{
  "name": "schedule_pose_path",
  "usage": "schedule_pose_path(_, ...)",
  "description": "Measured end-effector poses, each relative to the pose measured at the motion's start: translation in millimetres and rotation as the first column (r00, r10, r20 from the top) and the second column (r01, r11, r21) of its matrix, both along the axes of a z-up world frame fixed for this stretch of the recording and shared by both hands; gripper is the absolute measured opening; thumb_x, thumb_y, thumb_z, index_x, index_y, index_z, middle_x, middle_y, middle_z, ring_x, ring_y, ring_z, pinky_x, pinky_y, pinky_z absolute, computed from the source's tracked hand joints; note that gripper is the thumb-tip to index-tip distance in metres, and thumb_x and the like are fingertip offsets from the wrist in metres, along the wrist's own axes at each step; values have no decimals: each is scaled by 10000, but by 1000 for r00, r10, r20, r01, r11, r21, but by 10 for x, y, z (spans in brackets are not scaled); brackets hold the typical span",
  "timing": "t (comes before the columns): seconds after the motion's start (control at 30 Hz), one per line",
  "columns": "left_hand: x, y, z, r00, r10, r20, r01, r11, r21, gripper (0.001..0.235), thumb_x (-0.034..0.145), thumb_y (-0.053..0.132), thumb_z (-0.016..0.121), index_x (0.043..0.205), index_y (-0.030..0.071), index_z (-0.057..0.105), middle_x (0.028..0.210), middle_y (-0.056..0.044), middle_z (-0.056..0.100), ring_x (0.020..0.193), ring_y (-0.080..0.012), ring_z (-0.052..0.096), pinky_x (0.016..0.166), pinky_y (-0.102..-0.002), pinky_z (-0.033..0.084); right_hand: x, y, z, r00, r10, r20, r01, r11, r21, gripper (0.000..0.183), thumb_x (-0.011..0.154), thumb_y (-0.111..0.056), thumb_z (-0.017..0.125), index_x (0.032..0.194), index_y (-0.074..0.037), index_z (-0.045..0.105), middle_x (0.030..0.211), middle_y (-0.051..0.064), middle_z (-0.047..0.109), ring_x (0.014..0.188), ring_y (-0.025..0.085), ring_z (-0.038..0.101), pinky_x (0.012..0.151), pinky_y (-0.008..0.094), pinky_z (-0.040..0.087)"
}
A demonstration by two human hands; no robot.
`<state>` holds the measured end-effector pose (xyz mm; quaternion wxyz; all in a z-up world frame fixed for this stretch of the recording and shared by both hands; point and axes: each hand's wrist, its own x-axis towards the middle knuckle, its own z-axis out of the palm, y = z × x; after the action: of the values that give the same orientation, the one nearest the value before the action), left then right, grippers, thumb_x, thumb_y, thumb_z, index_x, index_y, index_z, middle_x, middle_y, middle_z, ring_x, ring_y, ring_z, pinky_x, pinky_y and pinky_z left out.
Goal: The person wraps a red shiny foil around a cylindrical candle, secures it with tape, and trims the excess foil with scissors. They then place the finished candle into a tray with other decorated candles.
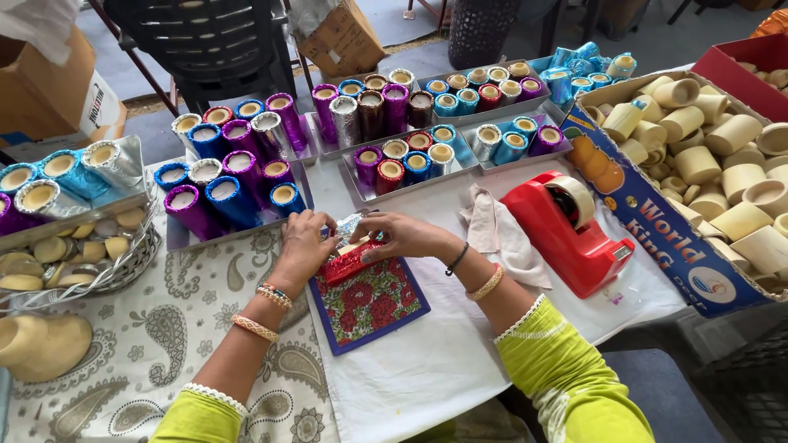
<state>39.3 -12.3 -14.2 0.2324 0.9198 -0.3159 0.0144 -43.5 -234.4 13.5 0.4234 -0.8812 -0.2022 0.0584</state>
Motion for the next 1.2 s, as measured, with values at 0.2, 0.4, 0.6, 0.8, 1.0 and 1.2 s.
schedule_pose_path(0.2,36,-51,-202,994,-56,96,70,986,-152,565,752,234,836,1250,63,629,1118,-121,602,1104,-286,540,1003,-438,436,12,-22,-29,992,67,104,-66,998,-8,406,843,-310,833,1183,-123,715,1084,57,674,992,199,660,843,353,573)
schedule_pose_path(0.4,-60,-22,-34,1000,-5,-19,4,997,-77,306,846,203,803,1114,100,696,1094,-88,637,1127,-245,543,1050,-393,457,28,-19,-77,999,-4,32,6,999,-38,413,838,-319,826,1188,-125,720,1092,63,699,1023,200,679,877,352,574)
schedule_pose_path(0.6,106,-14,-350,991,-115,-69,83,930,-359,120,913,39,725,983,37,628,917,-76,686,876,-179,659,808,-346,560,45,-29,-103,997,12,71,-8,999,-48,427,846,-333,811,1206,-126,711,1131,64,721,1059,213,685,900,366,572)
schedule_pose_path(0.8,93,44,-154,883,-241,-403,-61,793,-607,370,864,7,726,1182,66,547,833,-26,729,761,-41,653,643,-220,524,66,-15,-114,999,-28,-23,27,997,-73,429,845,-335,798,1226,-153,719,1232,70,681,1123,218,658,932,374,568)
schedule_pose_path(1.0,52,124,16,842,-313,-440,-54,762,-646,316,902,-16,715,1192,77,632,924,-11,765,757,-25,618,574,-219,477,78,-20,-159,997,4,77,5,993,-121,379,927,-341,740,1212,-96,694,1246,72,614,1148,224,624,960,385,561)
schedule_pose_path(1.2,45,134,-44,837,-410,-363,32,699,-715,312,895,-54,723,1185,58,693,925,-35,765,810,-34,675,666,-201,560,36,34,-164,994,-108,-32,108,994,-6,428,876,-226,809,1207,-74,586,1070,74,683,948,185,673,846,346,595)
